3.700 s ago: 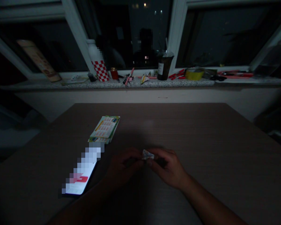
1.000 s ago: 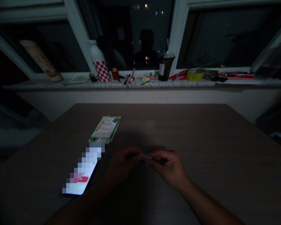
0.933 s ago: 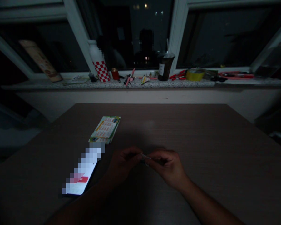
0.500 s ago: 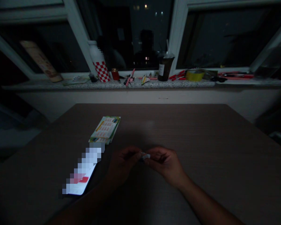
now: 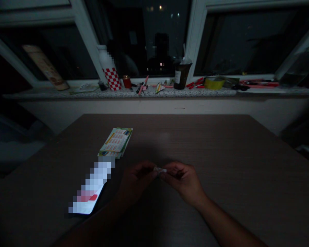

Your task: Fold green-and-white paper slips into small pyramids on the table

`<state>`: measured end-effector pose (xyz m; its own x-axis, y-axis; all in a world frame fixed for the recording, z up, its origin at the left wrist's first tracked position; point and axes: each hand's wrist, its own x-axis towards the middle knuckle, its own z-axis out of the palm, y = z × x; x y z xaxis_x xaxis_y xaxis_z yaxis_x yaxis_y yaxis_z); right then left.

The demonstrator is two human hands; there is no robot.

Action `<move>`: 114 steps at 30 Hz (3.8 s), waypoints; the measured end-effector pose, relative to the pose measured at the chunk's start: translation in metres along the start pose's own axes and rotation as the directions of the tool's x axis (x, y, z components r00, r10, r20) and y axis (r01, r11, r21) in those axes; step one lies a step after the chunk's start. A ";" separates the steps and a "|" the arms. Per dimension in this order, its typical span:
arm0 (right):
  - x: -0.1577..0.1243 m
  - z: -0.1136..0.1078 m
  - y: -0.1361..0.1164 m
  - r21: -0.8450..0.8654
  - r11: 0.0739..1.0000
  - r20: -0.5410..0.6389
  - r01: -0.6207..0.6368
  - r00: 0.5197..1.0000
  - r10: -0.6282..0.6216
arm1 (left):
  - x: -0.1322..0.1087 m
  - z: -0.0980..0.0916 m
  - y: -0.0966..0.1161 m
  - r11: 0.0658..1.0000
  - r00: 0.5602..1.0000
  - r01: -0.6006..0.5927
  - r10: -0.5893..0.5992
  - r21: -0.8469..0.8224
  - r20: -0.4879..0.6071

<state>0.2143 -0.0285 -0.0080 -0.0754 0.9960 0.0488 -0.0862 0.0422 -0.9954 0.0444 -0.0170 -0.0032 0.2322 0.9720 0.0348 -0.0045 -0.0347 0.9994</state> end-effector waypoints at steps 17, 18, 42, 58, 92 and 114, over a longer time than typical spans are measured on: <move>0.001 -0.004 0.003 0.009 1.000 0.069 -0.027 0.997 0.027 | -0.001 0.001 0.003 0.997 0.999 -0.013 0.015 0.082 -0.028; 0.000 -0.004 0.002 -0.006 1.000 0.065 -0.025 0.998 0.025 | -0.001 0.001 0.003 0.996 0.999 -0.011 0.014 0.091 -0.035; -0.002 0.001 0.002 -0.243 0.965 0.004 0.100 0.995 -0.102 | 0.001 0.000 -0.001 0.994 1.000 -0.009 0.011 0.109 -0.017; -0.005 -0.003 -0.001 -0.416 0.798 0.085 0.435 0.893 -0.442 | -0.001 -0.004 0.003 0.987 0.993 -0.105 0.097 0.125 0.066; -0.005 -0.012 -0.010 -0.568 0.596 0.446 0.568 0.821 -0.357 | -0.003 0.000 0.009 0.994 0.978 -0.091 0.077 0.062 0.195; -0.001 -0.013 -0.005 -0.430 0.576 0.431 0.696 0.718 -0.547 | 0.007 0.001 -0.006 0.846 0.948 0.316 -0.268 -0.430 0.170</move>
<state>0.2280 -0.0286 -0.0040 -0.4347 0.6579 0.6149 0.3246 0.7514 -0.5745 0.0470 -0.0097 -0.0092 0.3866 0.8918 -0.2349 -0.3490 0.3773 0.8578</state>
